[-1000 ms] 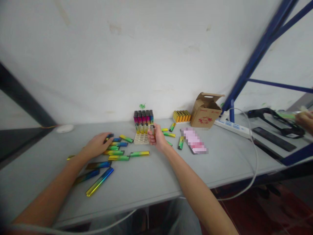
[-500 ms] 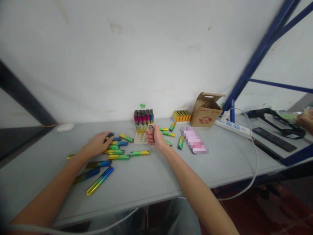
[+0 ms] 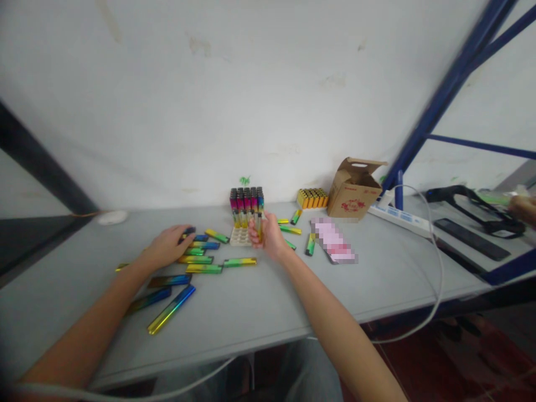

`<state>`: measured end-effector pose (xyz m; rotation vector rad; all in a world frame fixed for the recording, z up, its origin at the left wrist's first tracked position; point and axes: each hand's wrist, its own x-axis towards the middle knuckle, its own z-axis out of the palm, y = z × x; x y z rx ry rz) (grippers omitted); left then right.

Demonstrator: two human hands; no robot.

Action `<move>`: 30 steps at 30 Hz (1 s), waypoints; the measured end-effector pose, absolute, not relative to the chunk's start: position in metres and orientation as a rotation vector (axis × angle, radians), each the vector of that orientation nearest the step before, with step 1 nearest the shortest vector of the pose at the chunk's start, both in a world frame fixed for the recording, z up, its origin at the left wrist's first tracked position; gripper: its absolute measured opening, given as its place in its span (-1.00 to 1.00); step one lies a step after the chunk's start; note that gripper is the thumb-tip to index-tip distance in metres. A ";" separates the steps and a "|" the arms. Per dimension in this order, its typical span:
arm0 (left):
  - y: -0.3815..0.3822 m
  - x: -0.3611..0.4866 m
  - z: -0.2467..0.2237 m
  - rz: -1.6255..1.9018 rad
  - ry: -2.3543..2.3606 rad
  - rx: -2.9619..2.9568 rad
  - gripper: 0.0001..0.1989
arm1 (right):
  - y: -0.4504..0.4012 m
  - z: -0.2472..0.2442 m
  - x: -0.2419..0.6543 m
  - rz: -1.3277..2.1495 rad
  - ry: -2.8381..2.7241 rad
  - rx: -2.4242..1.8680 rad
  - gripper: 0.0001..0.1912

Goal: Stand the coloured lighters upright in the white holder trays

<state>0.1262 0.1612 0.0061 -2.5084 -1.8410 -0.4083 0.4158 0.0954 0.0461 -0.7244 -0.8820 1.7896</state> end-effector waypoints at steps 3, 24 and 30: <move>0.162 0.126 0.006 -0.413 -1.836 -2.511 -0.47 | 0.097 0.048 0.422 1.740 -0.855 -0.673 -0.81; 0.160 0.128 0.007 -0.373 -1.814 -2.514 -0.43 | 0.124 0.025 0.448 0.778 -1.313 -1.030 -0.77; 0.160 0.127 0.005 -0.432 -1.803 -2.508 -0.48 | 0.135 0.004 0.448 0.605 -1.431 -1.105 -0.77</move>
